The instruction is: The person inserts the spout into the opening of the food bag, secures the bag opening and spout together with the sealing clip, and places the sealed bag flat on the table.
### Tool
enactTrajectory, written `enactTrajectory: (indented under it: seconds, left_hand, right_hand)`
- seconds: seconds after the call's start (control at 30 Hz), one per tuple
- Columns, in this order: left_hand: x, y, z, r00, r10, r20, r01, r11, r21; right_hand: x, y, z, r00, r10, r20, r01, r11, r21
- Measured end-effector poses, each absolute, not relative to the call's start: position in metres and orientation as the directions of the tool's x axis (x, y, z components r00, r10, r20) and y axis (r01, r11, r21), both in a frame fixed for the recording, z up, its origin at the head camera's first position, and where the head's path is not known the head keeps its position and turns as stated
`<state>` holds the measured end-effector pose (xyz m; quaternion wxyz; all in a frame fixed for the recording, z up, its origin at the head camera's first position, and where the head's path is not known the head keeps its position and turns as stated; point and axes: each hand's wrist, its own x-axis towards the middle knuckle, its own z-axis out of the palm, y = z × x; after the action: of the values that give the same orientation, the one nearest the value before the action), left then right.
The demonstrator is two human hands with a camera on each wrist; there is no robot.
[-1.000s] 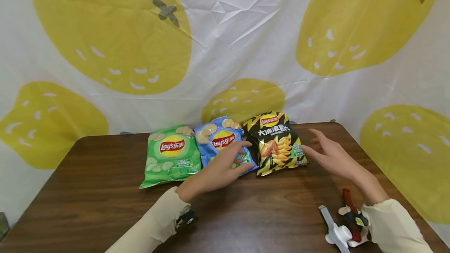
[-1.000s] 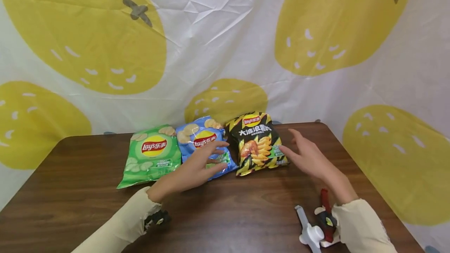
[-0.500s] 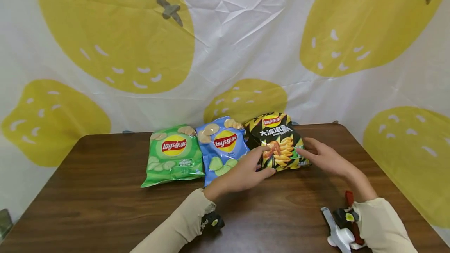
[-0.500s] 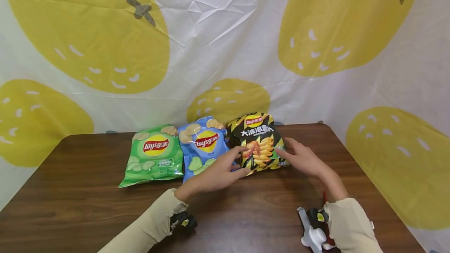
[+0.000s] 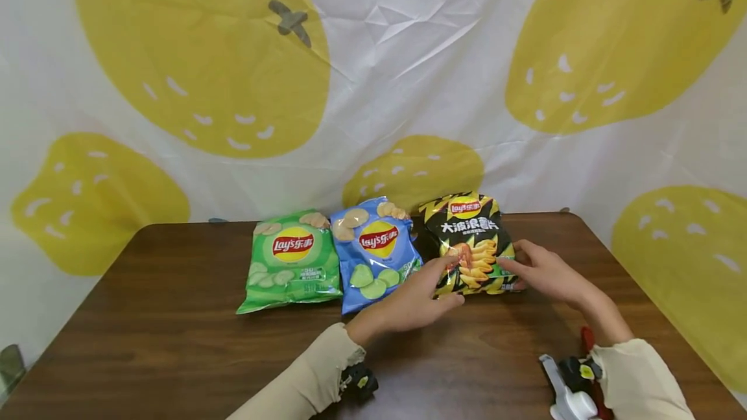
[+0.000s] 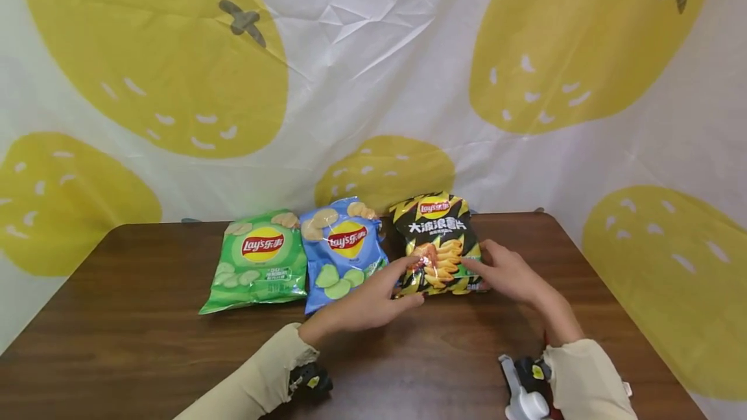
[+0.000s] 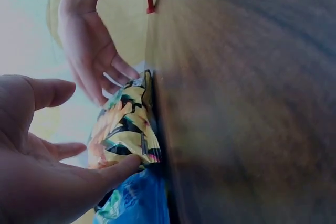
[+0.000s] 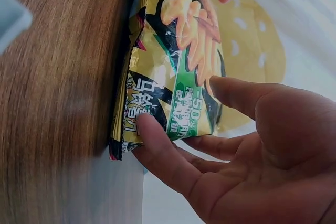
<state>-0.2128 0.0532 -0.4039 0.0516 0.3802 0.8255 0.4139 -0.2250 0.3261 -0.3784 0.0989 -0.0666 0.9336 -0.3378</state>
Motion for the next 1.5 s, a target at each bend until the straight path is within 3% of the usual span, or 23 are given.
enactTrajectory:
  seconds: [0.17,0.7,1.03,1.5]
  left_hand:
    - [-0.207,0.056,-0.403,-0.674,0.707,0.216,0.599,0.351,0.720]
    - [-0.211,0.057,-0.404,-0.747,0.633,0.204,0.511,0.350,0.785]
    - [-0.201,0.061,-0.402,-0.693,0.696,0.189,0.564,0.360,0.743]
    - [-0.189,0.047,-0.373,-0.708,0.676,0.203,0.583,0.398,0.708]
  right_hand:
    - [-0.225,0.327,-0.378,-0.974,-0.156,-0.163,-0.011,0.755,-0.655]
    - [-0.216,0.329,-0.375,-0.971,-0.186,-0.147,-0.018,0.675,-0.738]
    - [-0.208,0.335,-0.373,-0.969,-0.194,-0.154,-0.013,0.660,-0.751]
    - [-0.184,0.315,-0.335,-0.980,-0.194,0.046,-0.174,0.722,-0.670]
